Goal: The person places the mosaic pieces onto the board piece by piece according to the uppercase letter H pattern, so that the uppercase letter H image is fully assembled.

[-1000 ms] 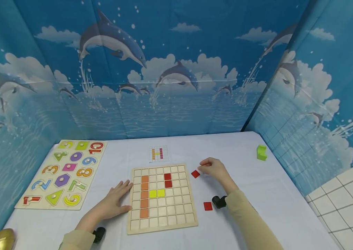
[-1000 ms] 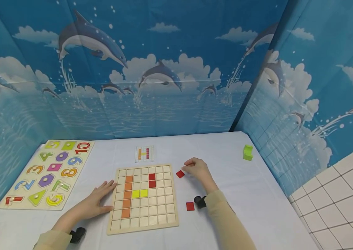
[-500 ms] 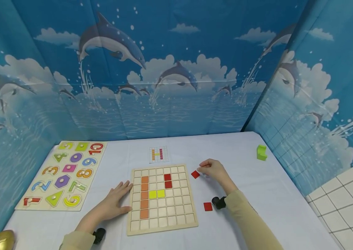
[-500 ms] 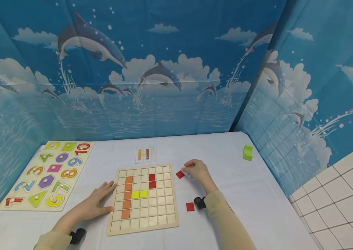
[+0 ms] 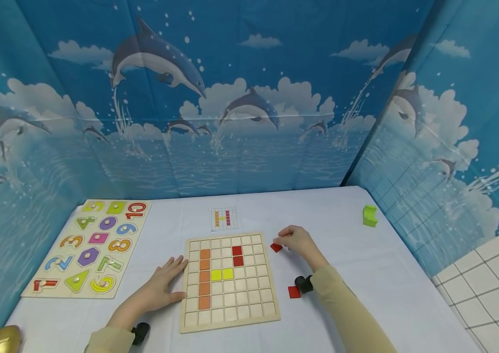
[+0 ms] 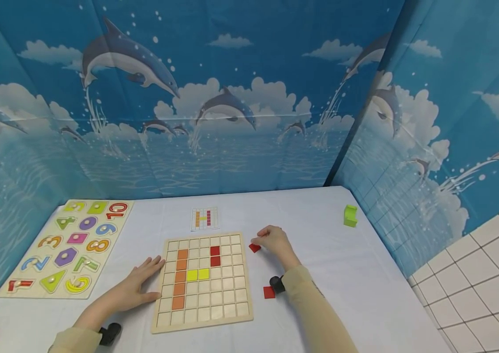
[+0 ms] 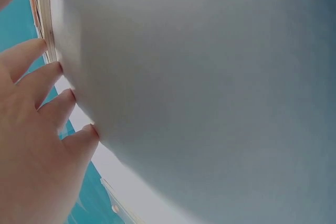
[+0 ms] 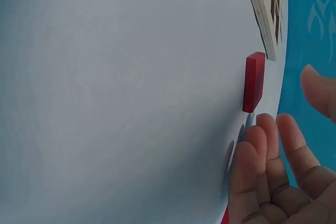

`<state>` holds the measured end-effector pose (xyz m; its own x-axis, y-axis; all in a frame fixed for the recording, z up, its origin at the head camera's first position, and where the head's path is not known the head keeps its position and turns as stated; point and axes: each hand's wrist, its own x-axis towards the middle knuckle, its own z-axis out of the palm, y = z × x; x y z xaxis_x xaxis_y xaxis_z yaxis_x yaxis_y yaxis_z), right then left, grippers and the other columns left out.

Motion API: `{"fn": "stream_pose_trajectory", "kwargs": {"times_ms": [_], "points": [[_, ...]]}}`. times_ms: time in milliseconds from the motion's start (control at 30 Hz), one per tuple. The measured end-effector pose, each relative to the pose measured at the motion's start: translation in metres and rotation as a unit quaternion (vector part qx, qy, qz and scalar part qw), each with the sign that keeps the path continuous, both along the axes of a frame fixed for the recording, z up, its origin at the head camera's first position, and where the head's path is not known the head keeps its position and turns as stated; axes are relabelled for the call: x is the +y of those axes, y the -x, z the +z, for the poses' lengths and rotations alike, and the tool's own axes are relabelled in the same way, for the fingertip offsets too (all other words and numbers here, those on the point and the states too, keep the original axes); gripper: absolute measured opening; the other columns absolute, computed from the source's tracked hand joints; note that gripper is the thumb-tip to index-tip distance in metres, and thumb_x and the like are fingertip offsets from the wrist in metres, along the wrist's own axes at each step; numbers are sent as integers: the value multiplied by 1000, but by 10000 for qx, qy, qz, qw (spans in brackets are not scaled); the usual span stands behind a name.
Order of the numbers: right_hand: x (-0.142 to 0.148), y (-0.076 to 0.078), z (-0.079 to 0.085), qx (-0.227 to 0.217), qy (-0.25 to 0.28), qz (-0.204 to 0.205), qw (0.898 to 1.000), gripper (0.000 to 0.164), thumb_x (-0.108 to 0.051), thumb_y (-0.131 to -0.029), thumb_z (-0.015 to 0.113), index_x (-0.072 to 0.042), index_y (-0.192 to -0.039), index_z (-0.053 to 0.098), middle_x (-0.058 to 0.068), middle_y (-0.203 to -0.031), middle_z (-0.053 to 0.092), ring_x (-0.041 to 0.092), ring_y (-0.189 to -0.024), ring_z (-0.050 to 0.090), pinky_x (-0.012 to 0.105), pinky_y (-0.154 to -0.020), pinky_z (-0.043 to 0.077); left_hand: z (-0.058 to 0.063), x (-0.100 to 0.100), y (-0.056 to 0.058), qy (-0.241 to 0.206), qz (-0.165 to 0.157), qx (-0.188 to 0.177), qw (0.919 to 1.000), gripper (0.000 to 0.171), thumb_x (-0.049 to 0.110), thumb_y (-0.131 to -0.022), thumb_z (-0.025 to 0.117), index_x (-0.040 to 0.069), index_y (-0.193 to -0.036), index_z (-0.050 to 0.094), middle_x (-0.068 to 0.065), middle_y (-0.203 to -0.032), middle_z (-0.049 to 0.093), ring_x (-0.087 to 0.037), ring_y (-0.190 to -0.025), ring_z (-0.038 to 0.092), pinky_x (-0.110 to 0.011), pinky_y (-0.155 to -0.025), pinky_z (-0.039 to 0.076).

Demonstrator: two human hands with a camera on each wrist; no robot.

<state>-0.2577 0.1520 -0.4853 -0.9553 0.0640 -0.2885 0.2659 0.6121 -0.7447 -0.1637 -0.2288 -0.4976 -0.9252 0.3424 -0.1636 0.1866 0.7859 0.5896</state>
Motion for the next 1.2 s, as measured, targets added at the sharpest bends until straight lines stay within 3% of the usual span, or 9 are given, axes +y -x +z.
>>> {"fn": "stream_pose_trajectory", "kwargs": {"times_ms": [333, 733, 933, 1200], "points": [[-9, -3, -2, -55, -343, 37, 9994, 32, -21, -82, 78, -3, -103, 64, 7, -88, 68, 20, -84, 59, 36, -78, 51, 1, 1, -1, 13, 19, -20, 10000, 87, 31, -79, 80, 3, -150, 39, -23, -159, 29, -47, -149, 16, -67, -119, 8], [-15, -7, -1, -14, -829, 26, 9966, 28, -11, -77, 82, -4, -94, 60, 10, -89, 61, 22, -81, 55, 30, -68, 48, -1, 1, -1, 31, 19, 70, 10000, 87, 32, -79, 80, 3, -150, 39, -23, -158, 29, -47, -148, 17, -67, -118, 9], [-10, -7, -3, -149, -671, 80, 9976, 26, -11, -78, 81, -5, -89, 59, 7, -82, 59, 19, -76, 54, 26, -63, 45, -1, 2, -1, 28, 16, 79, 10000, 87, 33, -78, 80, 3, -150, 39, -23, -158, 29, -47, -148, 17, -67, -118, 9], [2, -12, -1, -348, -421, 141, 9984, 26, -18, -79, 81, -7, -93, 61, 7, -86, 60, 20, -80, 55, 28, -68, 46, 0, 2, -1, 12, -2, 58, 10000, 87, 32, -79, 80, 3, -150, 39, -23, -158, 29, -47, -148, 17, -67, -118, 8]]}}
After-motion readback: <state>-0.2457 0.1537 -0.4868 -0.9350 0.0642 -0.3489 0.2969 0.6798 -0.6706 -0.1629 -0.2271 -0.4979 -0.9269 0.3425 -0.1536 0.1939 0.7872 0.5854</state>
